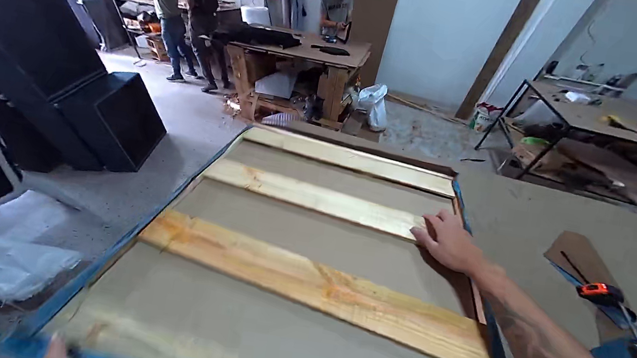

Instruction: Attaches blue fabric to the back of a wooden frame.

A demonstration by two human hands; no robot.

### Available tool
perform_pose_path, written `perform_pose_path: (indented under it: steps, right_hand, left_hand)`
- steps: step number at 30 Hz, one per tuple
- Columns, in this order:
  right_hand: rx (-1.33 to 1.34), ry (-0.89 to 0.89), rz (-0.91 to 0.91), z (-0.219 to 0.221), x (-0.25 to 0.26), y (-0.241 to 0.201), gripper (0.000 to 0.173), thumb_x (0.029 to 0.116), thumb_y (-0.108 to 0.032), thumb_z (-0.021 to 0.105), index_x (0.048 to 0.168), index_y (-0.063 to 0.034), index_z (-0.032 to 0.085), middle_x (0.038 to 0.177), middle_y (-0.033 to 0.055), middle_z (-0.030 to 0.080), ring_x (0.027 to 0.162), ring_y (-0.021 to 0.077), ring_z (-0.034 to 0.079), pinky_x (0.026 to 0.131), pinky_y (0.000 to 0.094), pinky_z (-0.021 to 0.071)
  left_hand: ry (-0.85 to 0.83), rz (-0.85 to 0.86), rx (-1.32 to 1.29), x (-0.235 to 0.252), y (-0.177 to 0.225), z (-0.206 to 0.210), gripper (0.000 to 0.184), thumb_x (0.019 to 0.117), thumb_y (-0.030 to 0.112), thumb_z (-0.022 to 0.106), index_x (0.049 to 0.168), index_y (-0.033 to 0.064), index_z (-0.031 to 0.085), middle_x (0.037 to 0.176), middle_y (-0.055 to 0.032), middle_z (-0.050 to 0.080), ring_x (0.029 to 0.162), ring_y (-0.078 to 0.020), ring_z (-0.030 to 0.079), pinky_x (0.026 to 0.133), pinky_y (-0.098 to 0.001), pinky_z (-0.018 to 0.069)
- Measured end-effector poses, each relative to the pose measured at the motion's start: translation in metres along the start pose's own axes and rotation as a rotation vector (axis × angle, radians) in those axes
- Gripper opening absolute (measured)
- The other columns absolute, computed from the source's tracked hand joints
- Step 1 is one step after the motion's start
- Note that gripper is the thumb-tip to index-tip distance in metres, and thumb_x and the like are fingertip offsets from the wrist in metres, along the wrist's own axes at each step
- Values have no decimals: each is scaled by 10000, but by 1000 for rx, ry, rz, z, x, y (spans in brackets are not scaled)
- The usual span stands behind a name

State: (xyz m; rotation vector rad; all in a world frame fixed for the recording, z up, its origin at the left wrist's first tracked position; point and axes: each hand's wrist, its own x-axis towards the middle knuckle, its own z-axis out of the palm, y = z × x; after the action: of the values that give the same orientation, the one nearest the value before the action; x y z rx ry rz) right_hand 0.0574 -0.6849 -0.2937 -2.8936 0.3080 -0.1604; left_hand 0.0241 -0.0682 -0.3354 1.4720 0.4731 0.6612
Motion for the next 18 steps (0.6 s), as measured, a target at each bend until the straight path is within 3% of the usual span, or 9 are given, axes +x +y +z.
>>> perform_pose_path:
  steps: [3,6,8,10,11,12,14,15,18]
  right_hand:
    - [-14,7,164,1,1,-14,798,940,-735,485,1292,-43,671,1270,274,602,1180,459,596,938,668,507]
    - [2,-47,325,-9,-49,-65,818,950,-756,416,1111,-13,717,1232,295,621,1147,476,617,907,688,514]
    - [-24,-87,325,-13,-94,-98,752,987,-715,390,985,-43,726,1100,231,663,1031,412,669,841,640,551]
    - [36,-109,221,-21,-148,-121,659,1049,-621,374,910,-90,739,915,145,707,908,326,698,804,583,559]
    - [103,-80,125,-22,-179,-126,567,1066,-562,410,952,-116,741,895,99,709,889,278,695,798,548,558]
    - [150,-57,26,-18,-212,-129,487,1065,-529,443,1125,-145,736,1039,63,715,1030,239,677,914,517,551]
    - [228,53,-167,12,-267,-135,503,1039,-497,475,1320,-126,666,1306,55,658,1308,227,561,1105,471,469]
    - [245,146,-260,30,-285,-140,484,1026,-449,494,1274,-82,688,1333,85,657,1358,260,537,1142,477,456]
    - [95,391,-357,65,-310,-154,409,1018,-378,527,936,-10,686,1129,166,718,1239,342,628,1037,484,527]
  left_hand:
    - [-324,-61,-152,100,3,76,619,1108,506,197,1544,99,362,1454,-86,550,1292,-150,566,1083,-402,492]
    - [-858,-215,-65,184,14,118,844,1034,697,133,1575,87,354,1529,-100,510,1375,-193,522,1142,-407,438]
    - [-1046,-79,284,177,34,130,758,1062,642,251,1498,66,482,1494,-103,555,1364,-214,544,1145,-440,436]
    - [-1225,292,687,145,47,121,720,1040,630,378,1545,123,464,1641,-115,374,1505,-319,364,1187,-625,318]
    - [-1288,493,822,130,43,114,802,996,675,426,1562,107,431,1662,-181,304,1521,-411,299,1160,-726,272]
    - [-1331,641,898,111,37,105,862,954,727,434,1562,115,430,1657,-199,298,1525,-438,272,1143,-778,222]
    - [-1372,748,1000,80,24,87,884,957,770,347,1622,188,335,1695,-92,262,1569,-356,200,1165,-800,78]
    - [-1360,756,1047,77,19,86,865,982,752,279,1643,194,272,1709,-66,232,1585,-325,155,1189,-773,53]
    - [-1370,735,1065,86,17,91,849,1008,718,255,1651,164,232,1716,-91,200,1594,-301,116,1218,-717,29]
